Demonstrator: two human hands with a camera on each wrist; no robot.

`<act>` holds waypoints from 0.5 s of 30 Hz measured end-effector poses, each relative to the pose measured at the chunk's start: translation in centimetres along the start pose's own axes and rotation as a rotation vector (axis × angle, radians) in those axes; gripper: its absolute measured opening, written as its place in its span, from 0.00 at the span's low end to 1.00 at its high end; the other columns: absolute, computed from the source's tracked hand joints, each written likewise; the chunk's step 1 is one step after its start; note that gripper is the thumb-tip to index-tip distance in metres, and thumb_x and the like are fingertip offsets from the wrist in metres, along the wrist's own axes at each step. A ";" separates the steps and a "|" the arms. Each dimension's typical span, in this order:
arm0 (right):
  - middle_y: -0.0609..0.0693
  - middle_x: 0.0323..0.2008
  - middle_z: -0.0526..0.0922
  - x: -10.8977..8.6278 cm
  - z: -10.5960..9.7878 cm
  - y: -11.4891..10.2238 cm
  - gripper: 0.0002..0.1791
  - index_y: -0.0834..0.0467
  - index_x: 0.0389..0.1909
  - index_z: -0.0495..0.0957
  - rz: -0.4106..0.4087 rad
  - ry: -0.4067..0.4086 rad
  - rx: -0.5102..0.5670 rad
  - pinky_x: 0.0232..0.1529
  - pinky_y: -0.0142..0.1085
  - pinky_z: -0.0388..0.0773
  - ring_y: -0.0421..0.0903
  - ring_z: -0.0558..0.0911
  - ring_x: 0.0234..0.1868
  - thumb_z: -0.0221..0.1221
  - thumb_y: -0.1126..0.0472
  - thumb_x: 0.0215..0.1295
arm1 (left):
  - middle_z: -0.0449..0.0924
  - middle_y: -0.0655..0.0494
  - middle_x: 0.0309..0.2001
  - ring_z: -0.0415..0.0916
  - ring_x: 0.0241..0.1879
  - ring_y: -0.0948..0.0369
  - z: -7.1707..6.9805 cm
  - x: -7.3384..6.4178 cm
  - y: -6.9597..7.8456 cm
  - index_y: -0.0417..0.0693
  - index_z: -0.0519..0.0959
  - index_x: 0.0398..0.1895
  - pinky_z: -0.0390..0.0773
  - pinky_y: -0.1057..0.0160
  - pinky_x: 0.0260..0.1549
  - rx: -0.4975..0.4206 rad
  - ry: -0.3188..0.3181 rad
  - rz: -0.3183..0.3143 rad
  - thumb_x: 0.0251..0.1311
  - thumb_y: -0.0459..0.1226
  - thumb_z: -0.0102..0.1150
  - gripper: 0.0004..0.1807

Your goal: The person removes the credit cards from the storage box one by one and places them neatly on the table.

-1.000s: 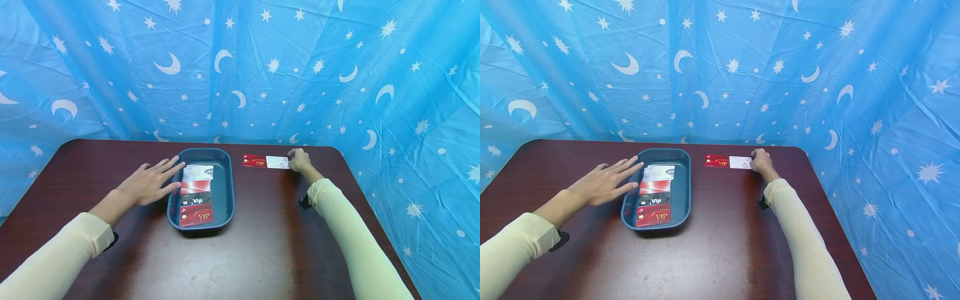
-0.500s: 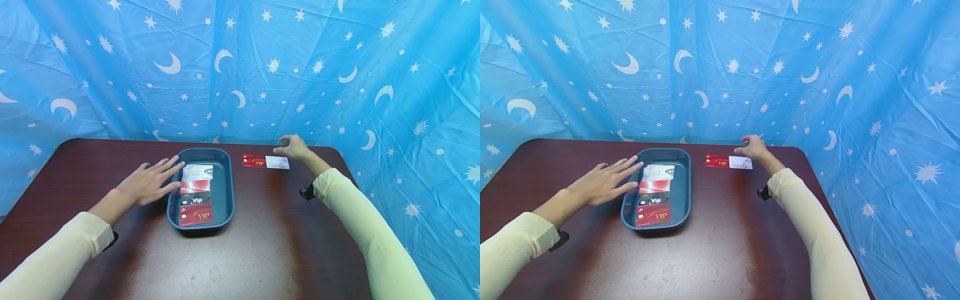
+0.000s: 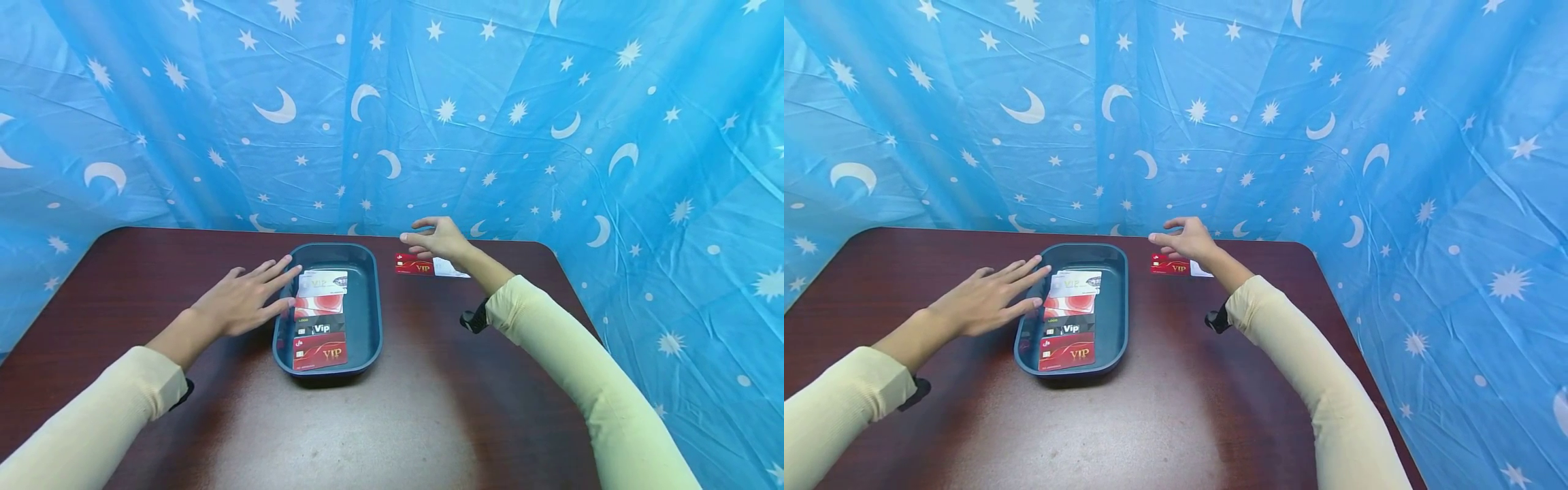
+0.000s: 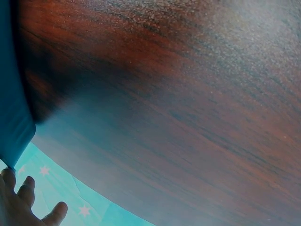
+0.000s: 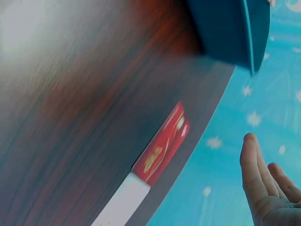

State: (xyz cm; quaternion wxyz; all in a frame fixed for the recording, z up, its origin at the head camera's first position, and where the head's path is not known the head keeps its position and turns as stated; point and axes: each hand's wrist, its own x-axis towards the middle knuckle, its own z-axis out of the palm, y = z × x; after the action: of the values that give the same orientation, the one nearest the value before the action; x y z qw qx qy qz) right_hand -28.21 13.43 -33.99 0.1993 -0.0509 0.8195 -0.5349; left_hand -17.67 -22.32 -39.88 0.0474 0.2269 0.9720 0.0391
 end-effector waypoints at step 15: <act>0.65 0.60 0.77 1.4 6.5 -2.5 0.33 0.64 0.68 0.65 -0.021 -0.106 0.043 0.53 0.45 0.81 0.61 0.82 0.55 0.63 0.53 0.69 | 0.50 0.41 0.77 0.54 0.73 0.39 0.3 0.1 -0.1 0.50 0.54 0.79 0.57 0.28 0.63 -0.006 -0.001 -0.012 0.71 0.59 0.45 0.40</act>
State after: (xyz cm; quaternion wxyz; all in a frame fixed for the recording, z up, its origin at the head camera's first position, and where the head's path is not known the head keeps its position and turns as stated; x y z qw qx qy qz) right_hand -27.28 6.41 -34.43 0.2377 -0.0834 0.7956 -0.5509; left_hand -17.78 -22.34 -40.15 0.0490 0.2208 0.9732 0.0418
